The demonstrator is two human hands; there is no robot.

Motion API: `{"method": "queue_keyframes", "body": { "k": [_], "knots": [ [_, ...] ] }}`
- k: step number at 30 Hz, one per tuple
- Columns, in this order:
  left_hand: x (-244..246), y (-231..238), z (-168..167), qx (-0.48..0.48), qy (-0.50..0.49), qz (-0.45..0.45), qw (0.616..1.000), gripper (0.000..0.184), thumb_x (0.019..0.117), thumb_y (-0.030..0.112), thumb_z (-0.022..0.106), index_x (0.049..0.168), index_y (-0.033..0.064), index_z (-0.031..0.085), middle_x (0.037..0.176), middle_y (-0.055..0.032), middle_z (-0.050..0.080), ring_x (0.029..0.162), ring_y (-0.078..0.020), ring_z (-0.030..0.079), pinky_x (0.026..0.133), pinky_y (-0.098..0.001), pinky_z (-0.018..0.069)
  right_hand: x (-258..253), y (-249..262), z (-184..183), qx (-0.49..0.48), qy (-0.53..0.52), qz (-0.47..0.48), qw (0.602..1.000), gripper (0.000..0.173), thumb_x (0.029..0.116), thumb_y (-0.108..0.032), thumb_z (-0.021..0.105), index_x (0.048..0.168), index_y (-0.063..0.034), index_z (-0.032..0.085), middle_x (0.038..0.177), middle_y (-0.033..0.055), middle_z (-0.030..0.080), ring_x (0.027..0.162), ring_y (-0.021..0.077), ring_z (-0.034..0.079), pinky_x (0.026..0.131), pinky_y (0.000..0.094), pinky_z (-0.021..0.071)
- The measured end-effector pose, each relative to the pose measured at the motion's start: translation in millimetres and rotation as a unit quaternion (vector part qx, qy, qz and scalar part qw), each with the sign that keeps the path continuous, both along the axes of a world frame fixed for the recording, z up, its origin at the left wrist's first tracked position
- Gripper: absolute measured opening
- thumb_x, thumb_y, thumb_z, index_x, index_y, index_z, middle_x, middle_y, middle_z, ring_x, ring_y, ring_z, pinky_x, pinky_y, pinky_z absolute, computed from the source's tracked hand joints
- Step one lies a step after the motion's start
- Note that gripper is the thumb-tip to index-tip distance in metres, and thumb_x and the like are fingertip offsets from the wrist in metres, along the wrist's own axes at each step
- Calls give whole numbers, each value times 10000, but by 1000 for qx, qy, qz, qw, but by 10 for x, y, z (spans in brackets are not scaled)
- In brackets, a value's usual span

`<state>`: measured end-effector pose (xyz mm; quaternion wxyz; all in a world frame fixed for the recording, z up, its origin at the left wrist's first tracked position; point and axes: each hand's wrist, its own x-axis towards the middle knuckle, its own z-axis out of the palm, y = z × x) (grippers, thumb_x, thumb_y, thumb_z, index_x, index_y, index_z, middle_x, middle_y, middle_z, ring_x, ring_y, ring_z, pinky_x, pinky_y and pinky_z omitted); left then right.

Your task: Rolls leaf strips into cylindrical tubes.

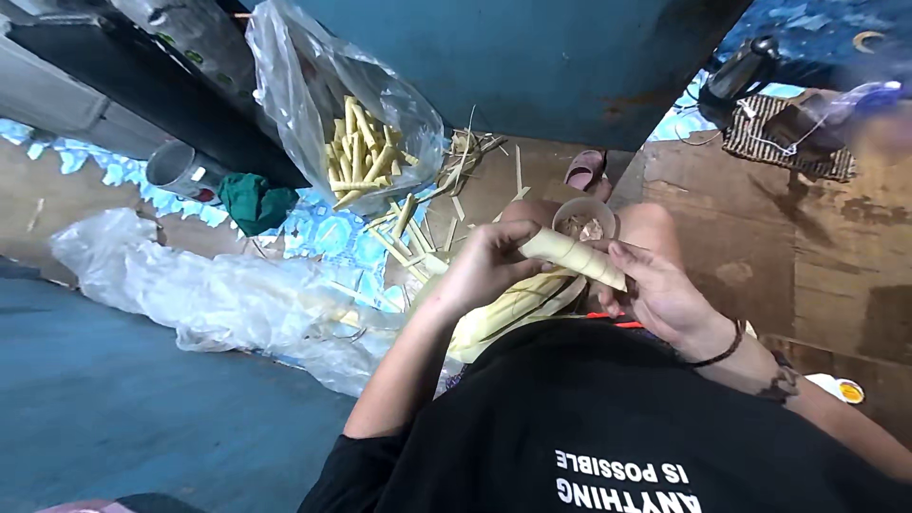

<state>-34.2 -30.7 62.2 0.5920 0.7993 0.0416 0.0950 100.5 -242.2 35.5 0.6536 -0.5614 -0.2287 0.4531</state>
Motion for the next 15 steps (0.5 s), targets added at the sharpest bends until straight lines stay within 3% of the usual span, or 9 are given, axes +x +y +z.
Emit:
{"method": "queue_keyframes", "body": {
  "k": [2,4,5,7,9,11,13,14,15],
  "knots": [
    [10,11,-10,-5,-3,2,1000,141,853,-9,782,951,11,682,771,-31,681,634,-63,626,603,-222,549,-10,-27,-61,23,-151,-9,988,285,1081,-163,472,1297,-79,638,945,1,741,767,63,711,698,223,616],
    [11,30,-20,-8,-5,6,1000,159,851,-11,783,974,12,684,784,-36,688,638,-67,629,601,-224,547,-15,-55,-146,46,-381,-25,923,430,1013,-274,640,1368,-34,604,1184,49,675,1027,89,669,890,276,591],
    [12,31,-19,-10,-6,7,1000,171,847,-15,783,982,11,682,783,-38,689,635,-67,629,594,-223,545,-18,-63,-153,44,-377,-26,925,418,1015,-268,639,1358,-31,615,1158,38,686,1006,75,676,882,265,595],
    [14,32,-11,-15,-3,3,1000,180,850,-23,774,1001,11,683,802,-41,697,649,-71,643,601,-228,559,-14,-55,-78,16,-115,-2,993,291,1092,-163,447,1304,-71,625,928,-3,746,735,49,703,687,203,603],
    [12,34,-21,-19,-1,-3,1000,184,851,-29,772,1003,11,677,810,-41,694,663,-73,645,615,-230,560,-10,-42,-2,-11,40,-5,999,366,1126,-213,308,1247,-83,628,774,21,721,604,78,680,573,205,591],
    [21,57,-42,-26,-4,-3,1000,190,847,-32,777,1003,5,676,802,-40,695,660,-66,641,619,-222,557,-23,-73,-102,23,-178,-18,984,294,1069,-163,498,1314,-61,625,985,1,742,811,58,710,740,218,610],
    [22,77,-69,-28,-3,-2,1000,205,851,-21,771,1030,5,672,818,-19,697,677,-39,638,640,-204,550,-27,-91,-190,40,-411,-37,910,453,999,-268,655,1364,-5,606,1195,83,672,1046,110,664,903,283,579],
    [20,78,-72,-32,1,-4,999,212,856,-19,768,1042,5,670,829,-20,701,684,-39,643,646,-206,555,-33,-105,-191,35,-389,-33,920,425,1007,-246,642,1363,-16,615,1151,61,682,996,89,670,866,259,584],
    [21,81,-68,-34,5,-8,999,221,859,-16,769,1056,4,670,838,-23,709,685,-41,650,649,-209,565,-32,-110,-157,17,-270,-18,962,342,1040,-188,571,1353,-61,624,1032,0,724,854,43,694,768,210,600]
  ]
}}
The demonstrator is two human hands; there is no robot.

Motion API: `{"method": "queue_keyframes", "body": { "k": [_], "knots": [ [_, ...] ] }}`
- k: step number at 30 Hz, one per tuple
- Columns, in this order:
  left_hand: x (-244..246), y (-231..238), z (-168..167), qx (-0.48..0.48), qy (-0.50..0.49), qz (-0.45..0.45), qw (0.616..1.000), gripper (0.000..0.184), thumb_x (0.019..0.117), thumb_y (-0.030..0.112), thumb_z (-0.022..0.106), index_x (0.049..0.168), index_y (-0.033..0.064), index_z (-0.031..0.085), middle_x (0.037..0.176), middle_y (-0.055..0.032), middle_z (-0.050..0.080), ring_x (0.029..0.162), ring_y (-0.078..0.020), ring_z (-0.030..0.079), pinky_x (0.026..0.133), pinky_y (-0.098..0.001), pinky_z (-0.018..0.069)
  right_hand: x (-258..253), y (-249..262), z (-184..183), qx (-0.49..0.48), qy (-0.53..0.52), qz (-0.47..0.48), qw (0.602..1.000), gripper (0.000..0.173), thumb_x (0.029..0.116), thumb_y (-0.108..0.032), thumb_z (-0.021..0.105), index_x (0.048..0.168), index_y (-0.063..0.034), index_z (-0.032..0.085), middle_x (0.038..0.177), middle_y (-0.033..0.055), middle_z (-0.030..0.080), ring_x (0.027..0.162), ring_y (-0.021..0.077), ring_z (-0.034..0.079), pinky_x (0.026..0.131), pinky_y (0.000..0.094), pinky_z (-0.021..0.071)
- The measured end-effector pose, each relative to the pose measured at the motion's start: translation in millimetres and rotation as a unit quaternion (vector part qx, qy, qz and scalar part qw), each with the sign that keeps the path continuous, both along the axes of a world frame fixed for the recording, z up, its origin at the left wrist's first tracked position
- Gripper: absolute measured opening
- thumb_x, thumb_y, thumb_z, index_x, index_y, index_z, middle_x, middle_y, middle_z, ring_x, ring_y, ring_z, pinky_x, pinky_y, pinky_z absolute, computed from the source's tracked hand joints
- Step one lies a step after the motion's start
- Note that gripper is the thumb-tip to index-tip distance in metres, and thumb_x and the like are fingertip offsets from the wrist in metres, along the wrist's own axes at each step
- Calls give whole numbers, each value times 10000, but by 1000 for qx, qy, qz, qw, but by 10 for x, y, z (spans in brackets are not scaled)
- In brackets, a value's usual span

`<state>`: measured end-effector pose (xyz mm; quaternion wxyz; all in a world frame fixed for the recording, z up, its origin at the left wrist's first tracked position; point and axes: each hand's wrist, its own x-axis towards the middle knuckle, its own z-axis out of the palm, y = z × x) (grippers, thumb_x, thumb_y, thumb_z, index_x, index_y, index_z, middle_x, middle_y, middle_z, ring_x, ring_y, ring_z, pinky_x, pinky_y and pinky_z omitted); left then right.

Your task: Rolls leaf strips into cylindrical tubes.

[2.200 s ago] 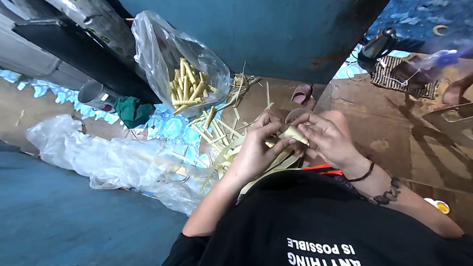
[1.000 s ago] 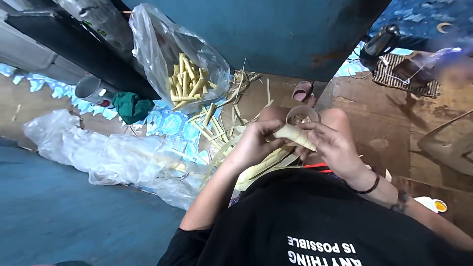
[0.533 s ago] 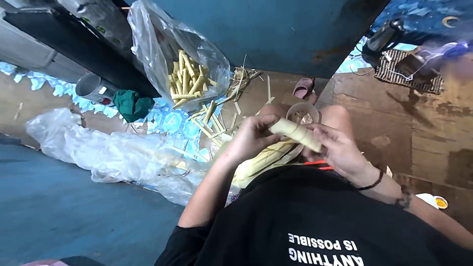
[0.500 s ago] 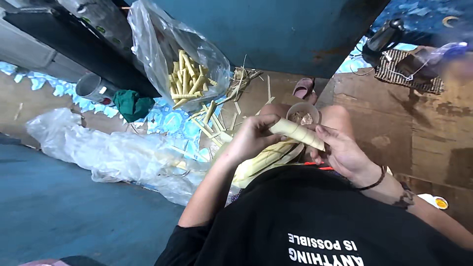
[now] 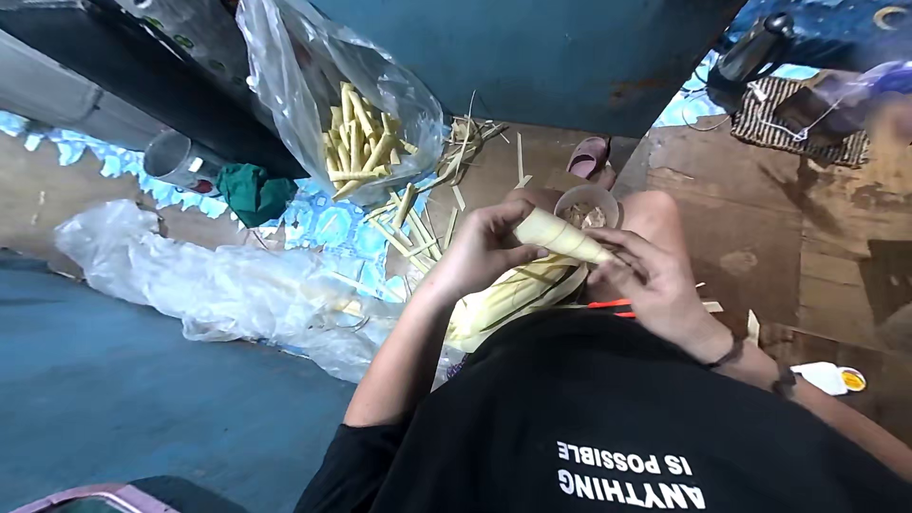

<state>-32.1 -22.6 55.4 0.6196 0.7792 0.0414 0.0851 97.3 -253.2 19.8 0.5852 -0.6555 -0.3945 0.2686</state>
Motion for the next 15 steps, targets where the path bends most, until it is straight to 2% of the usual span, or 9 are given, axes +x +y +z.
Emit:
{"method": "queue_keyframes", "body": {
  "k": [2,3,5,7,9,11,12,13,15],
  "knots": [
    [-2,-10,5,9,2,-3,1000,202,865,-11,758,1046,3,671,822,-16,698,668,-31,631,632,-201,547,36,9,102,-35,281,21,959,348,1118,-222,347,1274,-113,638,804,4,727,627,63,679,581,195,585],
    [-2,-15,3,13,-2,-4,1000,189,867,-8,758,1033,3,670,820,-14,693,671,-27,627,632,-197,542,43,4,113,-40,300,20,953,362,1120,-244,333,1268,-120,639,788,9,720,610,71,675,563,201,584],
    [4,-9,-6,12,-15,-1,1000,174,865,-9,763,1014,-7,673,850,-25,700,699,-35,640,655,-205,552,21,-31,44,-14,80,5,997,322,1061,-187,527,1354,-80,606,1021,0,729,823,50,701,733,203,604],
    [-3,1,-3,14,-15,1,1000,190,863,-10,762,1028,-5,667,921,-22,696,737,-25,642,683,-197,560,15,-47,-24,13,-149,-12,989,466,997,-258,666,1369,14,596,1209,107,661,1052,117,656,905,273,567],
    [-9,11,0,11,-13,-3,1000,213,857,-16,764,1044,0,664,925,-14,705,750,-27,660,696,-202,576,15,-67,21,-20,13,2,1000,345,1054,-198,553,1362,-56,613,1029,0,709,834,34,677,739,198,592],
    [-14,21,-8,13,-15,-7,1000,197,860,-13,763,1031,1,666,890,-13,704,749,-32,660,700,-206,569,46,-59,97,-49,297,19,953,383,1127,-258,300,1288,-116,617,790,-2,708,583,47,644,536,184,558],
    [-15,24,-18,11,-19,-8,1000,188,861,-13,762,1022,1,667,887,-14,703,748,-33,657,699,-206,567,47,-64,106,-51,319,18,946,406,1129,-276,280,1287,-118,619,774,2,705,568,55,646,521,191,563],
    [-11,31,-26,10,-23,-8,1000,175,863,-12,761,1010,2,668,886,-14,700,741,-30,651,691,-203,561,37,-78,87,-37,252,15,967,369,1121,-227,337,1316,-93,620,852,-2,725,642,52,676,574,192,585],
    [-12,51,-21,8,-25,-6,1000,182,867,-9,756,1024,5,666,900,-3,697,741,-20,646,690,-193,561,24,-98,31,-7,-44,6,999,385,1044,-233,578,1364,-20,586,1144,35,687,941,59,681,811,216,595]
  ]
}}
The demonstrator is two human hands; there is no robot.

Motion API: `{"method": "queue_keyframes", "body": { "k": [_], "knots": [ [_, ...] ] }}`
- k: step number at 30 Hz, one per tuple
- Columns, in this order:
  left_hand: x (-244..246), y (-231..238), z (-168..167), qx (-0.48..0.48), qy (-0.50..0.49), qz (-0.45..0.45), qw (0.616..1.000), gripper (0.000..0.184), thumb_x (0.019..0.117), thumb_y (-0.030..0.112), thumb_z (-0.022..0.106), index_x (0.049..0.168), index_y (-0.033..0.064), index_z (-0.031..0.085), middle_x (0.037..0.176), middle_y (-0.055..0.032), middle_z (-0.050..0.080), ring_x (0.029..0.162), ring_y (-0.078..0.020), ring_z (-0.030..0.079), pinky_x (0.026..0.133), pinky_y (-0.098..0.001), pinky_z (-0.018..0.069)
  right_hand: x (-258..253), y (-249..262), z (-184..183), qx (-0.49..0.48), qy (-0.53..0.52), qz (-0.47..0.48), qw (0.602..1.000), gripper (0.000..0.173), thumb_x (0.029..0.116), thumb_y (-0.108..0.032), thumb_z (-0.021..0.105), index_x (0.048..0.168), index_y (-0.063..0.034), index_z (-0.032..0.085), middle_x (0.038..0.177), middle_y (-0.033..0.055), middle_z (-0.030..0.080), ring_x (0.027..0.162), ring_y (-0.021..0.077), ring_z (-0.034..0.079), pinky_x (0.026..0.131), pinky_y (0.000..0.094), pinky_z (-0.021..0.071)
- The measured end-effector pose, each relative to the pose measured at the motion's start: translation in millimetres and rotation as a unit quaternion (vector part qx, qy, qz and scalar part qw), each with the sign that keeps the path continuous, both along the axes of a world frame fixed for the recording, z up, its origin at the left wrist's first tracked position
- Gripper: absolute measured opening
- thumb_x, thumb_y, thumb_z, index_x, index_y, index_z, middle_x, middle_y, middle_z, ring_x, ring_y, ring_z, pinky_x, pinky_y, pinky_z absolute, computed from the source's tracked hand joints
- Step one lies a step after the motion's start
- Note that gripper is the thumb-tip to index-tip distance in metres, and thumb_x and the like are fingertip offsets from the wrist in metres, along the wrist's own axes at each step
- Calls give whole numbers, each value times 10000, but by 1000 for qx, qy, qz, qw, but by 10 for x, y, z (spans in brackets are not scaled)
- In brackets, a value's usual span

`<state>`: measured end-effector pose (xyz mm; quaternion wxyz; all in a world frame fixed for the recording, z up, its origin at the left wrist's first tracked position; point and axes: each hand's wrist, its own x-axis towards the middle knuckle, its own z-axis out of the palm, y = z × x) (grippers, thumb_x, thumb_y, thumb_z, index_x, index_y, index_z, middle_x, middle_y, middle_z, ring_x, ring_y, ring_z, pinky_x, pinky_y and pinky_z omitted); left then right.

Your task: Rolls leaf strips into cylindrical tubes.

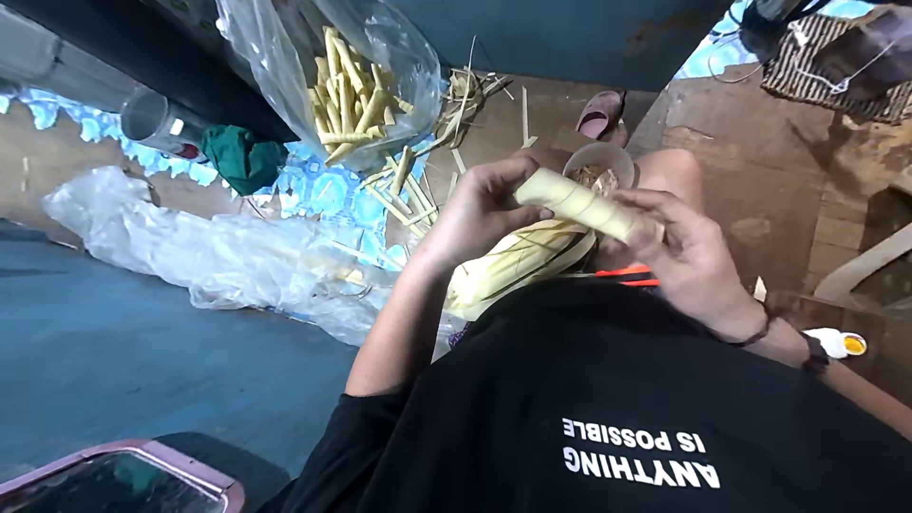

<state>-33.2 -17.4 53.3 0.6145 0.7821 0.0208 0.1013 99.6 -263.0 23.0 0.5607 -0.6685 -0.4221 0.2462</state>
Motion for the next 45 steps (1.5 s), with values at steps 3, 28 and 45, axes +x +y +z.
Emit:
{"method": "queue_keyframes", "body": {
  "k": [3,28,45],
  "knots": [
    [-15,10,3,-10,1,-7,1000,232,862,-15,755,1070,9,654,898,14,712,765,-16,667,717,-197,578,-1,-42,10,-16,15,7,1000,371,1055,-215,562,1378,-34,591,1147,35,702,912,48,690,786,194,593],
    [-68,149,9,-1,13,6,1000,219,858,-7,763,1041,54,659,864,48,705,733,-4,660,683,-179,566,0,-182,-128,-5,-110,-20,994,481,1027,-273,611,1399,27,560,1195,124,663,1002,126,665,869,267,570],
    [-117,172,-18,-49,-18,-49,997,168,882,7,749,1003,75,655,878,57,727,789,-29,704,731,-212,602,281,-216,-92,-45,425,323,844,511,1069,-543,410,1442,-208,513,1057,67,756,882,199,756,757,315,646]
  ]
}}
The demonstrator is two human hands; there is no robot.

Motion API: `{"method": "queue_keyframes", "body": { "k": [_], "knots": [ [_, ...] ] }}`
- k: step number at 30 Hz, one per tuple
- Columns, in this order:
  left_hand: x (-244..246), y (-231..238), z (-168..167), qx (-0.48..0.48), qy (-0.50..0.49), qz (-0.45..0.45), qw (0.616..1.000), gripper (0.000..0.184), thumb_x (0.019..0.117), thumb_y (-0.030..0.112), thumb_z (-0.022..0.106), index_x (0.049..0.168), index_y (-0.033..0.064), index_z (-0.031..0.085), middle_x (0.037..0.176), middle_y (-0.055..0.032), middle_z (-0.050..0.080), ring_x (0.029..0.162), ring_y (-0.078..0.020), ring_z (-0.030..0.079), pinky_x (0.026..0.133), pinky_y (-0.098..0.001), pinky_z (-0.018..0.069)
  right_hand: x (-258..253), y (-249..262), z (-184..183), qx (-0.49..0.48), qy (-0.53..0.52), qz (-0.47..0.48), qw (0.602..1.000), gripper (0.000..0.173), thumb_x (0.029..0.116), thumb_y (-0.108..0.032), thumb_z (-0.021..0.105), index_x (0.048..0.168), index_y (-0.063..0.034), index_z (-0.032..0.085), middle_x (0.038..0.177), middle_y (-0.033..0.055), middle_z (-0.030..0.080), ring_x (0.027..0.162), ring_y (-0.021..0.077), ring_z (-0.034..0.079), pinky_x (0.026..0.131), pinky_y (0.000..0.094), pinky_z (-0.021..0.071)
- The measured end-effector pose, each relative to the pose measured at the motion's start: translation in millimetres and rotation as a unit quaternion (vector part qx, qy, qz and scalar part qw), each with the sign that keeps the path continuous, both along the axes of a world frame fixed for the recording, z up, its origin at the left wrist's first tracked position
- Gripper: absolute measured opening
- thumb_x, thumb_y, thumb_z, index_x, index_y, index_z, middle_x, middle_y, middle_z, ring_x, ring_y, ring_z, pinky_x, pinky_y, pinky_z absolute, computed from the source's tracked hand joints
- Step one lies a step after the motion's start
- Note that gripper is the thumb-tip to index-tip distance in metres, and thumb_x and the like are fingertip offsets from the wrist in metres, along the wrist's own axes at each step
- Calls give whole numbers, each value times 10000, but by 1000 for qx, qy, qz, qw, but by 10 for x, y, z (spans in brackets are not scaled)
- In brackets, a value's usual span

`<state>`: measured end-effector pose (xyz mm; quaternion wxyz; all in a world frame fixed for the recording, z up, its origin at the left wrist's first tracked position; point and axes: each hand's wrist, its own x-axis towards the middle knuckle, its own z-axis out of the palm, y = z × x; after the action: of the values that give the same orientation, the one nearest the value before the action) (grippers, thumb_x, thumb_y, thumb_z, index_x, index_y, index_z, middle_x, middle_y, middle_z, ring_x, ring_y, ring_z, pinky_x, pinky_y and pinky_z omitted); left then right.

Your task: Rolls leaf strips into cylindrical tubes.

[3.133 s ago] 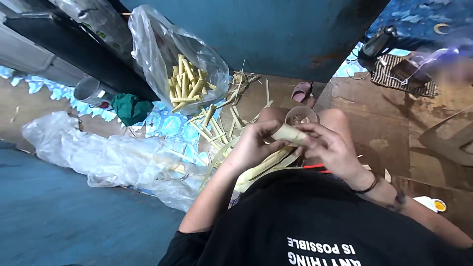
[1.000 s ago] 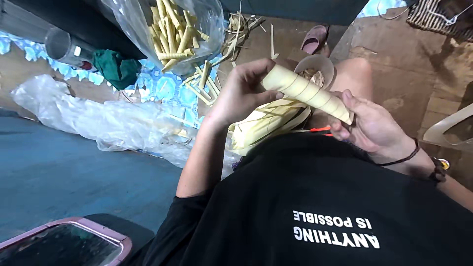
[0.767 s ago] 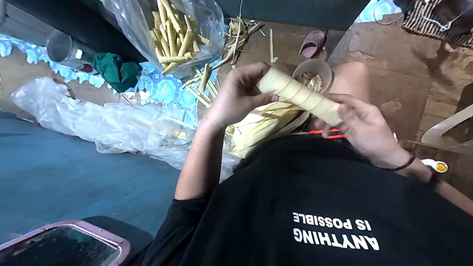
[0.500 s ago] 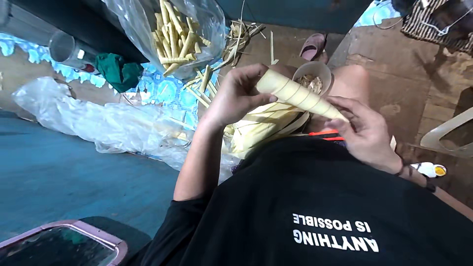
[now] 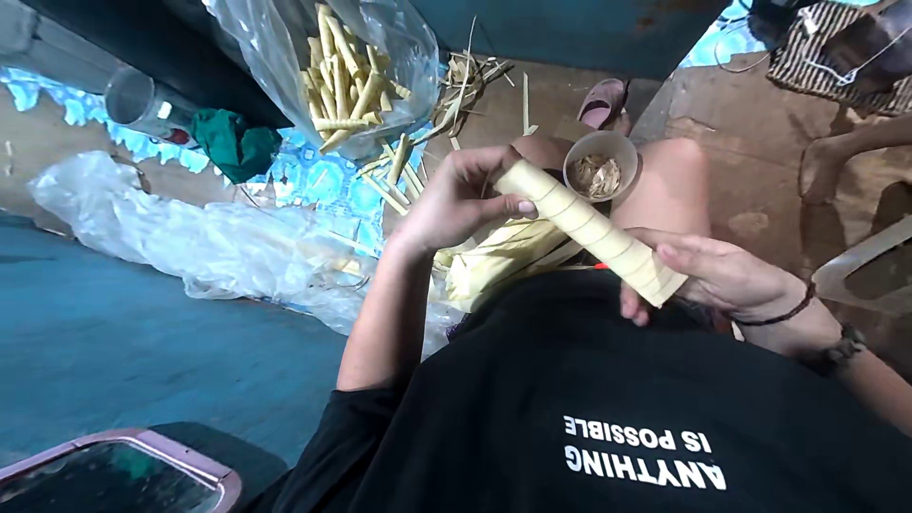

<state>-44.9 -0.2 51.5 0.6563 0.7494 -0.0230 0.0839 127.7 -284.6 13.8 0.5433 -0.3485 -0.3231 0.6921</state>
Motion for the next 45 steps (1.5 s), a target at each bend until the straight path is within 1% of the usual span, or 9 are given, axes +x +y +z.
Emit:
{"method": "queue_keyframes", "body": {
  "k": [3,9,14,17,21,29,34,39,45],
  "knots": [
    [48,-87,-31,-16,18,-20,1000,165,873,-6,756,990,55,657,874,25,743,778,-45,715,723,-220,607,-12,236,58,2,-13,28,1000,686,1035,-514,534,1611,-288,238,1293,97,671,940,247,745,691,337,656],
    [-31,-42,-150,-77,0,135,988,368,1108,249,357,881,193,641,814,112,699,747,-9,664,691,-231,574,-35,430,252,-45,-30,2,999,665,1056,-367,534,1630,-384,199,934,28,619,569,84,591,474,202,538],
    [-620,799,-208,-212,13,465,859,474,1133,369,153,775,279,451,595,155,442,508,19,407,493,-160,362,201,164,94,-87,-104,-18,991,643,1060,-280,471,1636,-364,197,915,24,631,574,91,600,483,205,538],
    [-1264,1459,-493,11,46,640,767,414,1139,300,209,842,180,470,603,118,445,485,-1,426,472,-185,395,324,3,30,-118,-110,-61,985,663,1046,-357,510,1629,-376,193,904,23,627,565,94,595,472,204,530],
    [-1782,1505,-478,291,392,571,660,493,1040,280,546,1393,-64,532,1257,-350,611,1175,-513,593,1006,-690,424,338,-38,12,-128,-190,-121,966,641,1064,-290,447,1642,-363,179,899,34,618,563,99,589,489,221,544],
    [-446,139,-119,285,116,319,897,526,978,322,663,1370,-16,566,1437,-218,536,1374,-302,487,1150,-481,398,-97,452,-6,-24,-644,-116,756,601,1083,-323,470,1644,-279,258,1523,137,508,1253,308,619,1011,561,517],
    [46,-241,-145,136,8,135,981,236,892,200,781,1025,16,715,1111,-61,644,1055,-101,621,936,-285,538,-183,519,338,-25,-359,-80,930,633,1079,-256,492,1644,-335,219,969,45,664,604,90,631,520,231,566],
    [53,-85,81,49,45,-11,998,103,959,53,670,1049,2,671,863,-3,711,780,-46,688,750,-229,592,-135,374,304,-38,-119,-48,991,677,1026,-374,605,1614,-318,274,996,54,670,627,105,660,539,230,598],
    [-7,196,123,57,82,109,989,190,953,55,672,1133,18,622,917,-16,713,776,-91,714,713,-278,630,-194,293,82,143,-625,-302,706,373,994,-172,656,1346,-50,665,1247,154,639,1079,189,651,905,311,564]
  ]
}}
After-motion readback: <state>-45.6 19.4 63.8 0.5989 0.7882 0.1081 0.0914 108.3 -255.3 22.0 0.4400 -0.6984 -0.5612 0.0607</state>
